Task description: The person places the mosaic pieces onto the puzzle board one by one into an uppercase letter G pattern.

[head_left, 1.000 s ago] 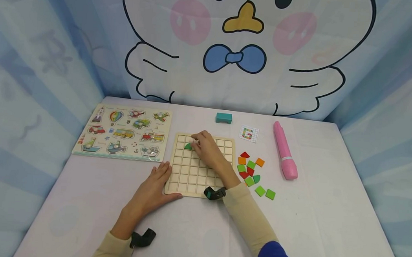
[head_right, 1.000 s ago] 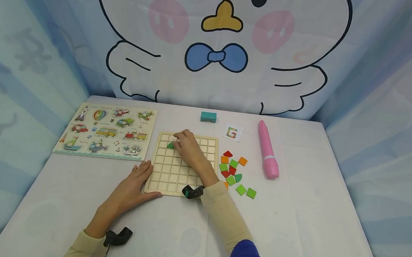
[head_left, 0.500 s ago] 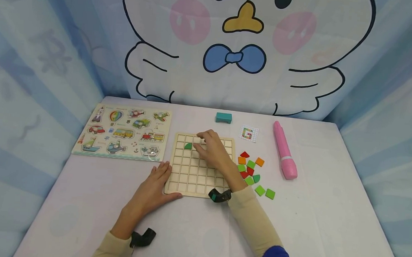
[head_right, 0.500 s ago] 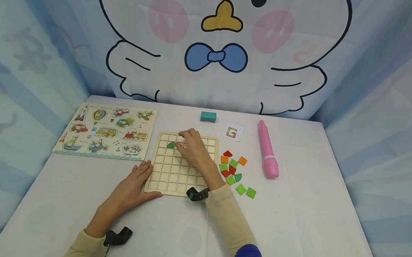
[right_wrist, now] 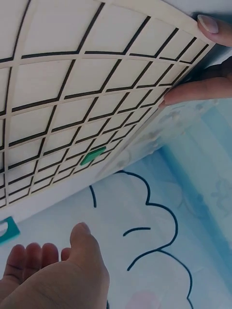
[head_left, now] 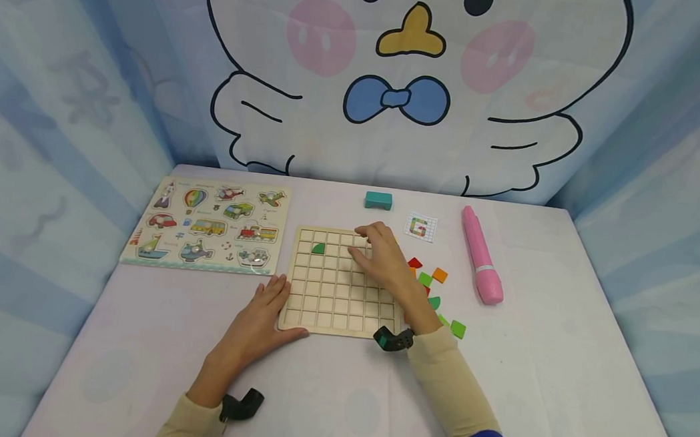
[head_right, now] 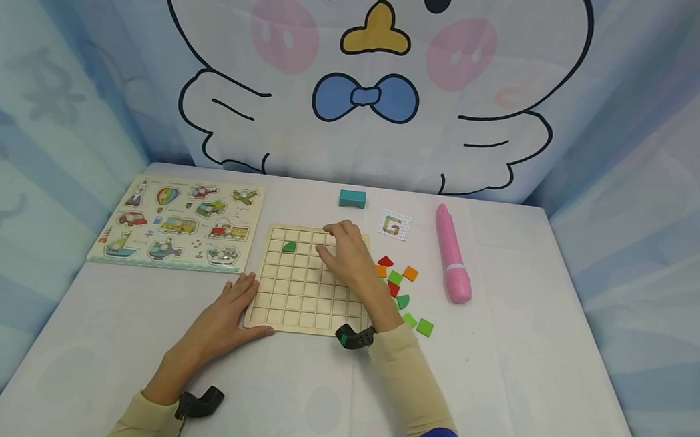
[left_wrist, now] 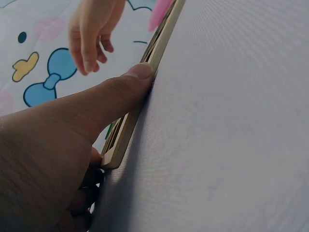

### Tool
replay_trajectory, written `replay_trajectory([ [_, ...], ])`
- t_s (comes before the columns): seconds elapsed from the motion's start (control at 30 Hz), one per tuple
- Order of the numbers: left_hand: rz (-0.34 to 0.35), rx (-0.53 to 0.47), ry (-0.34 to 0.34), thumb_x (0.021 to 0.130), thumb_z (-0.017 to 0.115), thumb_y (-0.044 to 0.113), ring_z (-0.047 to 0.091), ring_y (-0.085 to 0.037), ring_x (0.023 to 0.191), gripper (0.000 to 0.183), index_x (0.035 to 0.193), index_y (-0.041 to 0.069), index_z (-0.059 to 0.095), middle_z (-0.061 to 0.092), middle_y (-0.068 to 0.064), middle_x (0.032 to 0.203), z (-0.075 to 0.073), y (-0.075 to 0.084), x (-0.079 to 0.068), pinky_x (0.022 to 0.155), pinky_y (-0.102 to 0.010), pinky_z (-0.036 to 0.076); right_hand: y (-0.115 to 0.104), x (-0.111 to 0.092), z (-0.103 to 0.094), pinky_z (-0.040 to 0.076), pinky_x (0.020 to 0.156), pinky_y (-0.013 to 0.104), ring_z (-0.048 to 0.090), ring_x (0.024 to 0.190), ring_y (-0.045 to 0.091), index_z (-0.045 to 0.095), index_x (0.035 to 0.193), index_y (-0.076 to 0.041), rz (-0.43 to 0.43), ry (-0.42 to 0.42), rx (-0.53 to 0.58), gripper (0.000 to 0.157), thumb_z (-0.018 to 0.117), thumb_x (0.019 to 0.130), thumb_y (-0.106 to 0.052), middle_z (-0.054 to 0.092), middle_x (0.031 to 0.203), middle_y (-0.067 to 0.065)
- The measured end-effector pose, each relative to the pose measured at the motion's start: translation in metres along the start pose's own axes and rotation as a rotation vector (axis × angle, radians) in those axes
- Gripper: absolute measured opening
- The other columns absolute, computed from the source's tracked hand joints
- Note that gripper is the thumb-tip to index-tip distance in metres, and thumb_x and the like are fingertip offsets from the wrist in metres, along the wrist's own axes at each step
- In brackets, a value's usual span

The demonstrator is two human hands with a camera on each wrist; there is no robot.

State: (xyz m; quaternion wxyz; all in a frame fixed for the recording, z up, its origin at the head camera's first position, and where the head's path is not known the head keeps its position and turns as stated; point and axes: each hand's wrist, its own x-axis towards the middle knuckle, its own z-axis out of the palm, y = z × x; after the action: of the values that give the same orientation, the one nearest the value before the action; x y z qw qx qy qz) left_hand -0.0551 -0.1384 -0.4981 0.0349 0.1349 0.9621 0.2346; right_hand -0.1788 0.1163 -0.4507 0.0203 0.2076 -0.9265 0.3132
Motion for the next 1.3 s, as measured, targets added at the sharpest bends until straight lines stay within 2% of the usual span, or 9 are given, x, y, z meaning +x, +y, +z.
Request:
replay_trajectory([
  [0.27,0.000,-0.009,-0.005,0.081,0.077,0.056,0.028,-0.036,0.152,0.101,0.150,-0.008,0.037,0.032,-0.022,0.161,-0.001,0.001,0.001,0.126,-0.051,0.024,0.010,-0.014,-0.012,0.053,0.095,0.041,0.055,0.108,0.028,0.059,0.130,0.000,0.017,0.041,-0.010,0.041,0.068,0.096,-0.023,0.058,0.123,0.014],
  [0.47,-0.001,-0.015,-0.009,0.082,0.076,0.056,0.027,-0.036,0.152,0.102,0.150,-0.008,0.037,0.032,-0.022,0.161,0.000,0.000,0.000,0.126,-0.051,0.024,0.020,-0.027,-0.018,0.053,0.095,0.042,0.056,0.107,0.028,0.060,0.130,-0.001,0.069,0.058,-0.018,0.041,0.067,0.096,-0.024,0.059,0.121,0.013],
  [0.7,0.000,-0.019,0.001,0.081,0.076,0.057,0.027,-0.035,0.152,0.103,0.151,-0.007,0.036,0.032,-0.022,0.161,0.000,0.000,-0.001,0.126,-0.051,0.024,0.035,-0.043,-0.027,0.054,0.094,0.044,0.056,0.108,0.031,0.060,0.129,0.000,0.093,0.085,-0.046,0.040,0.067,0.096,-0.022,0.059,0.120,0.016],
  [0.97,0.006,-0.004,0.008,0.080,0.078,0.055,0.029,-0.037,0.151,0.103,0.150,-0.009,0.038,0.033,-0.023,0.160,0.001,-0.001,-0.002,0.125,-0.053,0.026,0.055,-0.063,-0.034,0.053,0.101,0.047,0.054,0.110,0.030,0.061,0.130,-0.001,0.187,0.079,-0.066,0.040,0.066,0.096,-0.022,0.057,0.123,0.015],
  [1.3,0.010,-0.006,0.013,0.080,0.077,0.056,0.029,-0.037,0.151,0.102,0.150,-0.008,0.037,0.033,-0.023,0.160,0.001,-0.001,-0.001,0.125,-0.052,0.026,0.070,-0.077,-0.037,0.054,0.097,0.047,0.054,0.108,0.031,0.062,0.130,-0.002,0.287,0.073,-0.070,0.041,0.063,0.097,-0.026,0.056,0.124,0.016],
])
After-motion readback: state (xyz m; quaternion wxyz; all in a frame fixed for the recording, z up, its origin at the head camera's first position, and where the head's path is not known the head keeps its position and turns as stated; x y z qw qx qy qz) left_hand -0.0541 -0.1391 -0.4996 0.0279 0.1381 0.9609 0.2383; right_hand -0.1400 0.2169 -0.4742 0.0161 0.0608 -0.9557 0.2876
